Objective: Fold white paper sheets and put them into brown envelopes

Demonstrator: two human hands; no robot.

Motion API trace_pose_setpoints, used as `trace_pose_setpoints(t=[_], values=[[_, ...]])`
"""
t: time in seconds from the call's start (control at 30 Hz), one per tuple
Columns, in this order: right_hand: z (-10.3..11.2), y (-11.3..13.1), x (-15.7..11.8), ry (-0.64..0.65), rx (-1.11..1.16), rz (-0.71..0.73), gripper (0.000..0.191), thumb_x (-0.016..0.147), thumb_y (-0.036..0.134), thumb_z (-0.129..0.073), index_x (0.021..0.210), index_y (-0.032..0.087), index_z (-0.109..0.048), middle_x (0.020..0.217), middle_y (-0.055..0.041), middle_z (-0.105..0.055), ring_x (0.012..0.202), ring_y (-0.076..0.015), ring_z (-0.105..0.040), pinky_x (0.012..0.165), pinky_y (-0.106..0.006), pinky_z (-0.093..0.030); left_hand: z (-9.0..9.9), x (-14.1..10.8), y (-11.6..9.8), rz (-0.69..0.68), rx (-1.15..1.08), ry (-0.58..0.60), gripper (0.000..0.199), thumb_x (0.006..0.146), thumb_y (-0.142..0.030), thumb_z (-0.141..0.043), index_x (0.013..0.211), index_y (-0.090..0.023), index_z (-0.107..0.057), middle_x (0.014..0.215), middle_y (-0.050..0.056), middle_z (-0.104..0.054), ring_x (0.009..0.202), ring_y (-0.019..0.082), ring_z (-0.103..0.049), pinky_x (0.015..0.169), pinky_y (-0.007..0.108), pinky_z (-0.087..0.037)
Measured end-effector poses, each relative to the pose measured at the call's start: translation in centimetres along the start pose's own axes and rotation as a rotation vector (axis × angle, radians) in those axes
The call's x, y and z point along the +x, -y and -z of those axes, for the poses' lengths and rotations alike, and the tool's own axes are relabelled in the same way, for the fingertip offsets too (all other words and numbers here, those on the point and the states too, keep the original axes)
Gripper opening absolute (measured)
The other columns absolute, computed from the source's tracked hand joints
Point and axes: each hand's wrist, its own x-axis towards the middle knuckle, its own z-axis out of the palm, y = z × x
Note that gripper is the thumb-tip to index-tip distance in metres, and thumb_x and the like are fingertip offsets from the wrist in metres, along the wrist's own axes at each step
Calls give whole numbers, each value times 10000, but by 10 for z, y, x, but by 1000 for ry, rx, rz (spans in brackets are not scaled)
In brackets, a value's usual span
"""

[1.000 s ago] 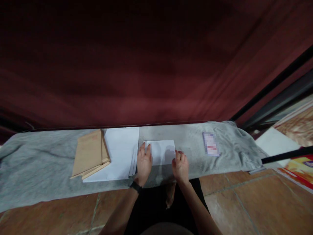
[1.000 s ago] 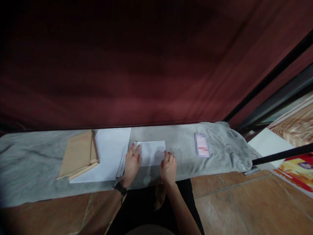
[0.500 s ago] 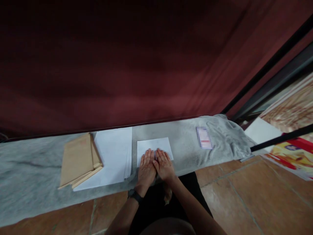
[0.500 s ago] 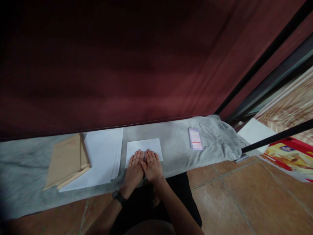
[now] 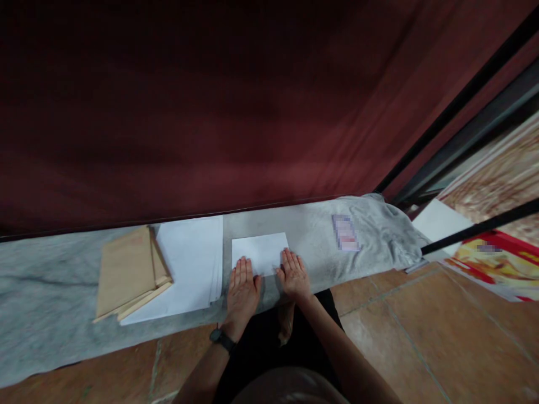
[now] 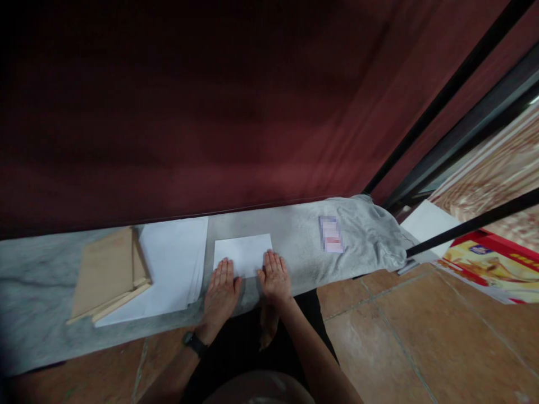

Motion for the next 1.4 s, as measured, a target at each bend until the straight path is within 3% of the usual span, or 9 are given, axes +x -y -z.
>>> trace_pose_setpoints(t=[0.37,0.47,0.57,0.73,1.17,1.4], values=[[9,-6,-2,0,30,-82,566,1035,351,-354,1532,79,-350,1561,-180,-399,1455,-306,-361,1180,-498,-301,5,-11,2,56,-24,-35,624,980,-304,-371,1518,7,-309,1576,259,-316,1494,340,-266,1211,560,-235],[12,5,4,13,88,-67,558,1041,331,-325,1539,80,-333,1581,-170,-367,1471,-291,-335,1186,-495,-303,5,-11,-5,24,-17,-25,606,986,-273,-351,1536,-27,-286,1585,229,-323,1504,314,-247,1219,547,-228],[10,24,9,57,155,34,554,1050,345,-292,1537,86,-341,1595,-146,-347,1485,-253,-313,1202,-458,-300,3,-10,-17,-49,-5,58,595,980,-227,-344,1540,-34,-283,1591,214,-320,1511,296,-227,1223,521,-243],[1,44,4,97,155,134,530,1059,369,-286,1518,130,-396,1543,-122,-443,1460,-224,-365,1208,-452,-301,-2,-12,-23,-175,93,162,625,946,-119,-318,1561,-54,-228,1597,204,-309,1508,277,-231,1219,508,-270],[2,5,-12,4,-10,169,656,1040,437,-368,1584,108,-210,1586,-172,-354,1460,-288,-356,1184,-483,-316,9,-32,-6,-79,192,34,677,1000,-330,-337,1582,-64,-119,1607,194,-278,1499,283,-256,1209,503,-293],[7,-12,-18,18,-24,124,609,1049,429,-346,1551,86,-306,1571,-188,-378,1454,-303,-362,1181,-496,-309,13,-33,-1,-33,194,13,669,998,-307,-363,1569,-28,-154,1585,227,-307,1491,303,-272,1203,504,-310]])
